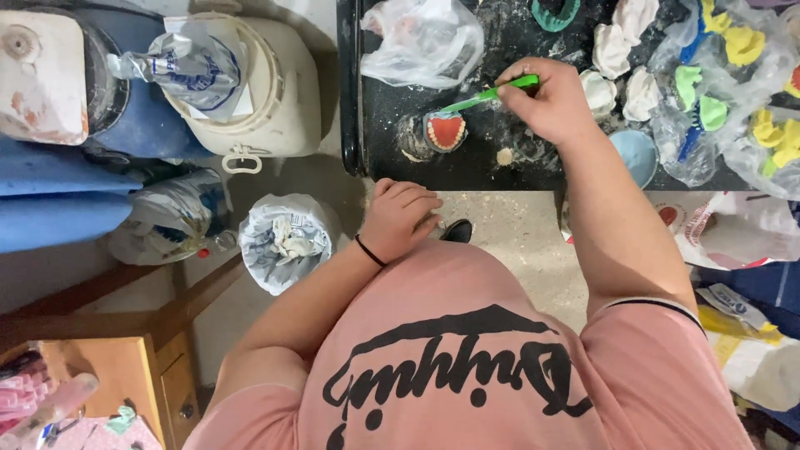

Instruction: The person is filling dental impression trays with blue dental stone using a spatula at a dental laboratory workbench.

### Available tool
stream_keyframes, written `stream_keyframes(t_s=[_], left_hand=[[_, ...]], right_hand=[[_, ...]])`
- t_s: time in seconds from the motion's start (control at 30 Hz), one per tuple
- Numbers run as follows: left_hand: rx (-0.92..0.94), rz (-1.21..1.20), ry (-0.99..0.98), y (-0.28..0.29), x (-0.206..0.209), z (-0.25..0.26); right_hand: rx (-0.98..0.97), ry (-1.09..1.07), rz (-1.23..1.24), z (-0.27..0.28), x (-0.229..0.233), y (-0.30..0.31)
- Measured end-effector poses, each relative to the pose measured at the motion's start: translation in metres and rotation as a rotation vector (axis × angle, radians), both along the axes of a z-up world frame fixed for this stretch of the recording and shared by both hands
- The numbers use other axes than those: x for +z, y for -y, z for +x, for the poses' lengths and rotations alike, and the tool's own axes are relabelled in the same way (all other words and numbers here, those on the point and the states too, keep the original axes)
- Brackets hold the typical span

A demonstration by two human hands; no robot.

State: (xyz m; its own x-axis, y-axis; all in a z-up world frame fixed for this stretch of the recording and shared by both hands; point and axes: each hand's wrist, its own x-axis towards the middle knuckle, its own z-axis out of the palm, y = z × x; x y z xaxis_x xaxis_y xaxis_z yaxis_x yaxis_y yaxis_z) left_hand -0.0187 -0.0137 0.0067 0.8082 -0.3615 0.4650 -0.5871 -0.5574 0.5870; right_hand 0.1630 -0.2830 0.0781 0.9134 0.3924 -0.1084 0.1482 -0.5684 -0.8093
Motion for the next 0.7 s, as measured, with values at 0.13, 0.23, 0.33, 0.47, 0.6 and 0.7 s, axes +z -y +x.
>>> stream_keyframes(t_s=[0.13,0.23,0.33,0.47,0.6,0.7], left_hand=[[-0.015,0.020,-0.012,0.001,0.001,-0.001],[-0.022,0.039,-0.038,0.002,0.003,0.000],[-0.038,0.044,-0.043,0.004,0.004,0.000],[-0.039,0.049,-0.036,0.007,0.007,0.002],[-0.043,0.063,-0.031,0.010,0.007,0.003],[-0.055,0.072,-0.023,0.010,0.005,0.003]], right_hand=[[-0.046,-0.019,0.012,-0.007,0.001,0.012],[-0.062,0.004,0.037,-0.015,-0.001,0.020],[-0.070,0.072,0.046,-0.025,-0.005,0.025],[-0.199,0.092,0.094,-0.036,-0.013,0.021],[-0.222,0.070,0.139,-0.046,-0.022,0.018],[-0.202,0.158,0.137,-0.056,-0.018,0.020]])
